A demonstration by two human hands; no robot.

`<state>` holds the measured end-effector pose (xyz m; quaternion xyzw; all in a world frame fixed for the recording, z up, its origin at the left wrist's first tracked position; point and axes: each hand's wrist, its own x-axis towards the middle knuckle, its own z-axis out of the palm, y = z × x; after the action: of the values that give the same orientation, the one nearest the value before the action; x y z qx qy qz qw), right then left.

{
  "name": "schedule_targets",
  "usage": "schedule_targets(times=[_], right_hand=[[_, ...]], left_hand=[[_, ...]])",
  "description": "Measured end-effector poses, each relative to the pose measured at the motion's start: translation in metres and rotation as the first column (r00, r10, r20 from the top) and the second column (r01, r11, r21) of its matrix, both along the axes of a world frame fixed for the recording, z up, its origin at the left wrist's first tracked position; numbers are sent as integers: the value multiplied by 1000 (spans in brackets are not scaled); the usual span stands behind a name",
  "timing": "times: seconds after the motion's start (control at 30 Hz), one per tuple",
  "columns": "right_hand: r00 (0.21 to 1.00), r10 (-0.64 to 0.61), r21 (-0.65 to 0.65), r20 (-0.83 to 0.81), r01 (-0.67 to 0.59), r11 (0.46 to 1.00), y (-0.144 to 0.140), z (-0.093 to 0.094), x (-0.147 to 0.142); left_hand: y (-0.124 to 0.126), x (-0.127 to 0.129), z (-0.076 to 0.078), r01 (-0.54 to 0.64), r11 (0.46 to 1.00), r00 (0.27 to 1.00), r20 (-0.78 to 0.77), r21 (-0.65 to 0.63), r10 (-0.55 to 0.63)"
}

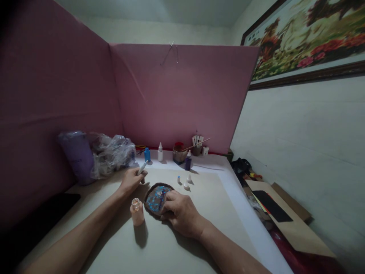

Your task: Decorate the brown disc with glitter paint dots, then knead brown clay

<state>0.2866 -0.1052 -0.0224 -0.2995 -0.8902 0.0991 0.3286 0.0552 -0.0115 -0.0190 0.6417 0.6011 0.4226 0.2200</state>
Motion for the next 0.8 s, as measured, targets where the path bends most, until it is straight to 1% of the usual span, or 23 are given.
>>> schedule_targets(times=[0.1,0.2,0.27,0.37,0.43,0.5,0.57,0.67,0.73,0.8], right_hand=[[1000,5,4,-3,-5,1000,0,-1,-1],[999,-30,-27,-24,29,999,-2,3,2],[993,-88,-50,-83,84,995,-2,8,5],[955,-204,-61,-217,196,979,0,12,9],[930,-269,-60,-250,262,963,3,15,10],[923,-323,-69,-210,316,946,7,20,9],[924,-365,-94,-110,356,930,10,28,6],[928,-370,-126,28,371,920,15,43,-5],[942,-334,-115,43,336,935,20,50,-17],[941,-338,-110,3,336,935,24,54,-31]], left_hand=[[-2,2,1,6,1000,996,87,-8,-5],[-6,5,5,59,998,963,266,-31,-49],[-10,7,9,96,995,924,376,-37,-76],[-13,9,15,122,990,860,505,-66,-72],[-14,10,19,151,986,816,572,-64,-88],[-15,9,24,206,977,758,639,-51,-127],[-18,8,30,270,962,687,706,-29,-172],[-23,8,37,353,935,568,789,24,-235],[-26,9,39,401,915,511,818,46,-265],[-27,11,37,442,895,492,819,57,-295]])
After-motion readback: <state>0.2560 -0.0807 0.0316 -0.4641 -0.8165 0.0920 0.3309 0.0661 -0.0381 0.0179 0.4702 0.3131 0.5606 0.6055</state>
